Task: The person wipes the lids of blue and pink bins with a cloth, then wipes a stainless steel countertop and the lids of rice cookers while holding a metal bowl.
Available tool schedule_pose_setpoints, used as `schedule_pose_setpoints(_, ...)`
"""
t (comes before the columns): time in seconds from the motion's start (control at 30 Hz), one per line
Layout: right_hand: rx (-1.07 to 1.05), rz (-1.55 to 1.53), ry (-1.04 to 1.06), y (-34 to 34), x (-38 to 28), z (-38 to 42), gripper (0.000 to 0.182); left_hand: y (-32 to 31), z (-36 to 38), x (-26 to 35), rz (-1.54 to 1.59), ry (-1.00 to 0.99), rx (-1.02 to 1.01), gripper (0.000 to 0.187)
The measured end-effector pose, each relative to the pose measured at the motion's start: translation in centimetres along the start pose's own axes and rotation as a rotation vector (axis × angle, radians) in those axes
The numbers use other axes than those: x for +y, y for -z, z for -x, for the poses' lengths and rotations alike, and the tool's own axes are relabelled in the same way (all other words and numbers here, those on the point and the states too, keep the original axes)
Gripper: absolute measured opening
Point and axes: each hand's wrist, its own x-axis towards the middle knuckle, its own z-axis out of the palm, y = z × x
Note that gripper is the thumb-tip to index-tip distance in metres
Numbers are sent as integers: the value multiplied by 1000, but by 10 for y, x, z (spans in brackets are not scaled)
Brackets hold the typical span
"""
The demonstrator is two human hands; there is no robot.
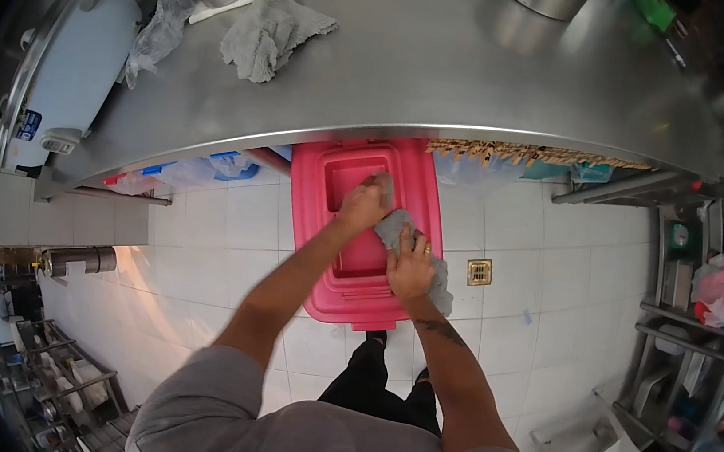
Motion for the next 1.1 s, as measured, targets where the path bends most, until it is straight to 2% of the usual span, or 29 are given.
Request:
schedule_pose_setpoints(0.03,23,11,21,-1,1,1,55,14,3,0,-98,-91,-136,31)
schedule_pose_setpoints(0.13,78,52,71,-1,3,-1,55,45,0,-15,-563,-412,-357,28)
schedule_pose_setpoints(0.23,56,58,61,-2,-1,0,55,53,-36,-15,-475,-360,74,32)
schedule_pose_setpoints(0.33,33,48,51,-2,4,-7,55,43,-58,-19,-672,-407,-94,35)
schedule_pose_setpoints(0.37,51,58,64,-3,4,-7,55,39,-59,-22,-671,-329,-168,40)
schedule_pose_setpoints(0.47,51,80,68,-5,3,-1,56,37,-46,-42,-643,-119,-95,36)
schedule_pose_setpoints(0.57,10,95,30,-3,0,3,56,56,-16,-45,-448,247,-24,36)
schedule_pose_setpoints(0.67,0,96,18,-2,-3,3,56,12,-10,-104,-366,360,-30,45)
schedule_pose_setpoints(0.73,15,102,34,0,1,-1,57,79,2,-67,-332,14,-393,41)
schedule_pose_setpoints(0.8,32,101,45,-4,2,1,57,108,-1,-70,-262,-11,-500,45)
schedule_pose_setpoints(0.83,25,95,38,-5,1,2,58,111,-19,-90,-213,142,-421,51)
schedule_pose_setpoints(0.9,6,80,20,-4,1,1,58,92,-39,-117,-211,205,-200,54)
schedule_pose_setpoints(0.97,4,69,14,-4,0,1,58,51,-48,-120,-289,22,88,49)
schedule_pose_setpoints(1.07,14,73,23,-5,4,2,59,35,-23,-110,78,237,498,37)
schedule_pose_setpoints(1.1,12,77,20,-5,3,1,59,18,-10,-118,194,395,540,37)
